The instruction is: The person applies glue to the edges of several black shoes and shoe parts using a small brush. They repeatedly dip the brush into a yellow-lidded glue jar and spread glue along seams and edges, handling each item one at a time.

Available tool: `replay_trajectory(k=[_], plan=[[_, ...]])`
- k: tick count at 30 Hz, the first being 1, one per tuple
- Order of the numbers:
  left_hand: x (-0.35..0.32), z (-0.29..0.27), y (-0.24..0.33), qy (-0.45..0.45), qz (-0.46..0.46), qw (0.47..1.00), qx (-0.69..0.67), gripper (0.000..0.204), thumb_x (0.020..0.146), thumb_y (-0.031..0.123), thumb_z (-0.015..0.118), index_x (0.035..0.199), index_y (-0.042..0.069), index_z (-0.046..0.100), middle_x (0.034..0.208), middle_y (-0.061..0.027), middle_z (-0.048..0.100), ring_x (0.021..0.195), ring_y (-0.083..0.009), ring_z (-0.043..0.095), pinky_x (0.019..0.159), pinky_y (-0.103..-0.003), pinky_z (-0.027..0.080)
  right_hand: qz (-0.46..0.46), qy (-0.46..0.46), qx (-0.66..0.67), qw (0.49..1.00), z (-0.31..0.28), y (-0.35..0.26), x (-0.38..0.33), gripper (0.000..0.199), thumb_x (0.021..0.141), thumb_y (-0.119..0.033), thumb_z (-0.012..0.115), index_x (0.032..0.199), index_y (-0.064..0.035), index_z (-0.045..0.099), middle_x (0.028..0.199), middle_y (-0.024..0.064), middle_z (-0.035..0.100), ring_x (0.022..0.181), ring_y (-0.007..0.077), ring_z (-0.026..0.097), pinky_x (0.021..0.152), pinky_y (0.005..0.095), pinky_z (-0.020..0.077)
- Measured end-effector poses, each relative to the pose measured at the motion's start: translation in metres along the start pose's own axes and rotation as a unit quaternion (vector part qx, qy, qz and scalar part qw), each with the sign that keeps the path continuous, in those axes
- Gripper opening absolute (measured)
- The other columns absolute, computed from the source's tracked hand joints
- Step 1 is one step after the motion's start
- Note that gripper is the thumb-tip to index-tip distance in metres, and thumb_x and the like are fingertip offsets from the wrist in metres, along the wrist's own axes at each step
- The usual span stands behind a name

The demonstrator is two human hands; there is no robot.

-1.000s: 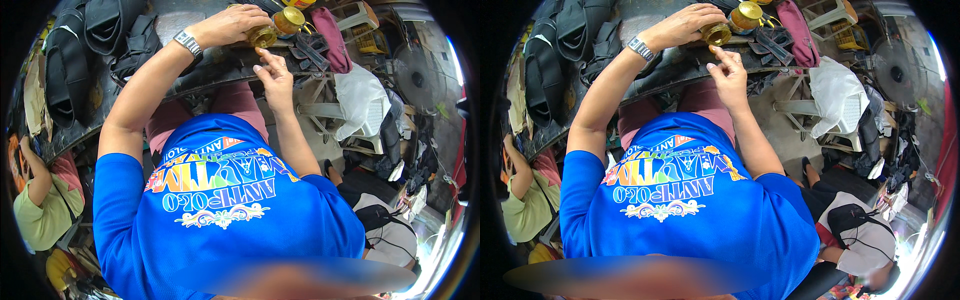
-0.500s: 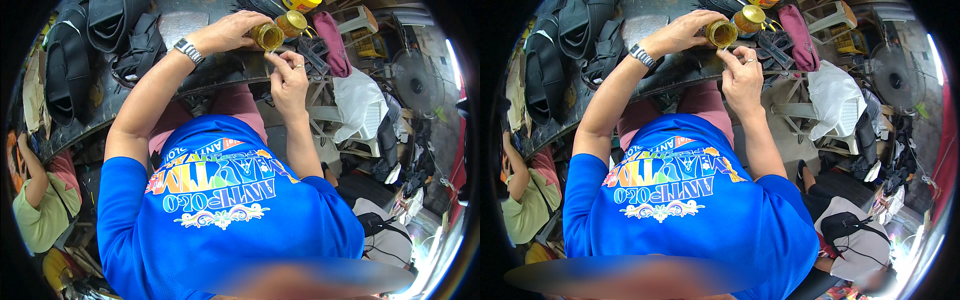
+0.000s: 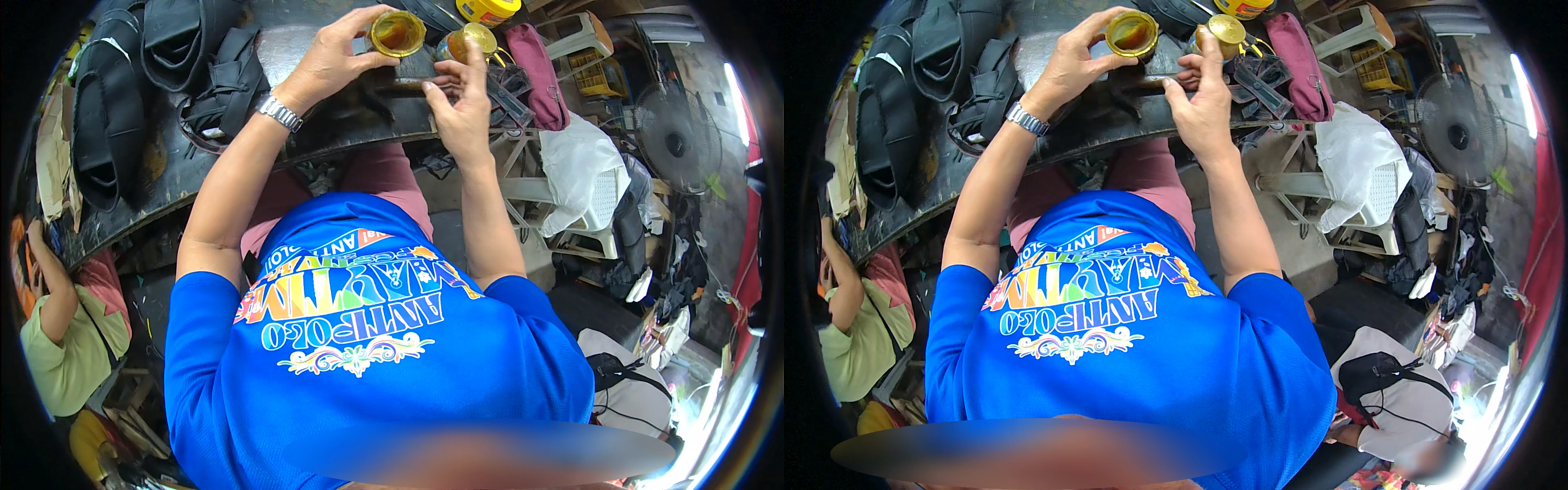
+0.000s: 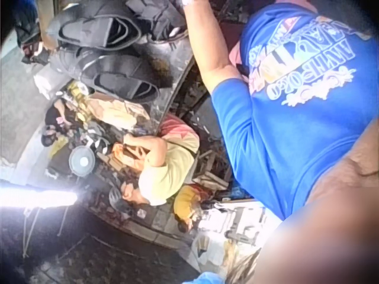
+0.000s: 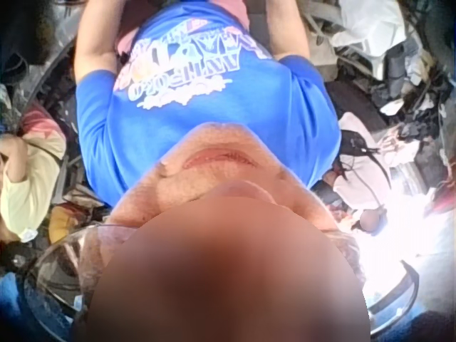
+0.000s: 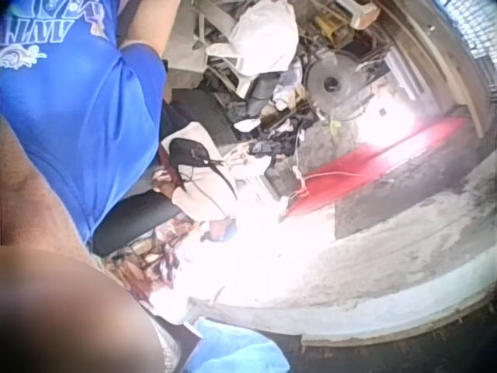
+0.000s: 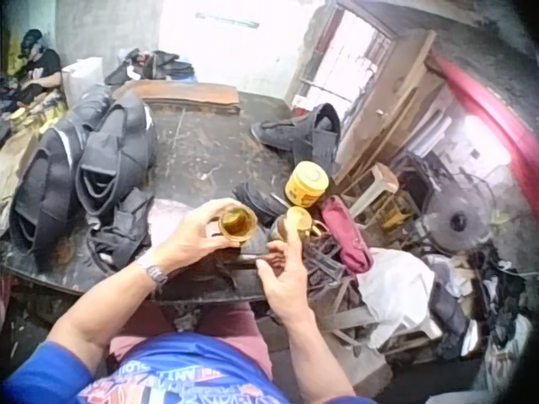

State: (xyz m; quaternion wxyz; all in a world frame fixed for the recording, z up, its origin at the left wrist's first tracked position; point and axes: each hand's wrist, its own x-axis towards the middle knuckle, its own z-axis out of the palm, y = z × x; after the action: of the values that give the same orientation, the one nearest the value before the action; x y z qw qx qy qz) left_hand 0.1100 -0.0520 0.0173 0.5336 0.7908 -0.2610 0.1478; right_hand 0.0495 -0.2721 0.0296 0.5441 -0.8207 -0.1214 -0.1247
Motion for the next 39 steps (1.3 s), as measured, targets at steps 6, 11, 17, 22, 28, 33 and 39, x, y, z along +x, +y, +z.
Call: replay_trajectory(k=[6, 11, 17, 22, 28, 33, 39], plan=[[0.001, -0.023, 0.008, -0.007, 0.084, 0.992, 0.091, 0.066, 0.08, 0.01, 0.083, 0.14, 0.007, 0.055, 0.137, -0.0122, 0.062, 0.129, -0.0265, 0.059, 0.112, -0.037, 0.045, -0.15, -0.001, -0.172, 0.974, 0.031, 0.034, 0.039, 0.09, 0.083, -0.005, 0.077, 0.158, -0.0101, 0.028, 0.119, 0.0195, 0.067, 0.105, 0.0326, 0.067, 0.095, 0.0404, 0.0524], [-0.005, -0.023, 0.009, -0.007, 0.115, 0.985, 0.126, 0.068, 0.08, 0.009, 0.083, 0.142, 0.01, 0.056, 0.14, -0.0108, 0.062, 0.13, -0.0283, 0.058, 0.112, -0.037, 0.045, -0.095, -0.071, -0.187, 0.975, 0.049, 0.043, 0.064, 0.093, 0.082, -0.014, 0.082, 0.158, -0.01, 0.027, 0.127, 0.0249, 0.065, 0.122, 0.0435, 0.059, 0.102, 0.0478, 0.0488], [-0.008, -0.022, 0.005, -0.014, 0.069, 0.994, 0.086, 0.069, 0.079, 0.011, 0.085, 0.142, 0.008, 0.056, 0.138, -0.0111, 0.062, 0.127, -0.0261, 0.06, 0.111, -0.037, 0.046, -0.098, -0.184, -0.076, 0.975, 0.05, 0.047, 0.082, 0.092, 0.085, -0.007, 0.073, 0.161, -0.0077, 0.021, 0.122, 0.0218, 0.068, 0.115, 0.036, 0.065, 0.101, 0.041, 0.0495], [-0.009, -0.021, 0.003, -0.002, 0.042, 0.998, 0.05, 0.069, 0.079, 0.011, 0.085, 0.141, 0.004, 0.056, 0.138, -0.0107, 0.063, 0.128, -0.0217, 0.06, 0.114, -0.035, 0.044, -0.099, -0.142, -0.123, 0.977, 0.055, 0.05, 0.082, 0.095, 0.08, -0.008, 0.08, 0.159, -0.021, 0.028, 0.131, 0.0207, 0.064, 0.114, 0.0411, 0.064, 0.099, 0.0458, 0.0511], [-0.012, -0.024, 0.002, 0.013, 0.038, 0.999, 0.004, 0.069, 0.08, 0.011, 0.086, 0.142, 0.005, 0.055, 0.139, -0.0114, 0.062, 0.13, -0.0223, 0.058, 0.115, -0.036, 0.042, -0.067, -0.174, -0.031, 0.982, 0.052, 0.039, 0.084, 0.092, 0.086, -0.008, 0.073, 0.161, -0.0097, 0.02, 0.122, 0.0221, 0.068, 0.112, 0.0357, 0.066, 0.094, 0.0411, 0.0513], [-0.012, -0.025, 0.0, 0.013, 0.033, 0.999, 0.015, 0.072, 0.081, 0.011, 0.086, 0.144, 0.004, 0.053, 0.139, -0.0124, 0.061, 0.13, -0.0224, 0.059, 0.114, -0.038, 0.044, -0.017, -0.196, -0.027, 0.98, 0.051, 0.038, 0.084, 0.092, 0.085, -0.001, 0.07, 0.162, -0.0118, 0.02, 0.121, 0.0156, 0.068, 0.109, 0.0284, 0.066, 0.092, 0.0374, 0.0524], [-0.014, -0.024, -0.002, 0.021, 0.025, 0.999, 0.008, 0.072, 0.081, 0.01, 0.085, 0.145, 0.004, 0.052, 0.14, -0.0123, 0.061, 0.129, -0.0224, 0.059, 0.114, -0.037, 0.045, -0.123, -0.149, -0.07, 0.979, 0.054, 0.054, 0.085, 0.08, 0.09, -0.007, 0.072, 0.159, -0.0137, 0.032, 0.143, 0.0187, 0.058, 0.13, 0.0293, 0.059, 0.108, 0.0369, 0.0461]])
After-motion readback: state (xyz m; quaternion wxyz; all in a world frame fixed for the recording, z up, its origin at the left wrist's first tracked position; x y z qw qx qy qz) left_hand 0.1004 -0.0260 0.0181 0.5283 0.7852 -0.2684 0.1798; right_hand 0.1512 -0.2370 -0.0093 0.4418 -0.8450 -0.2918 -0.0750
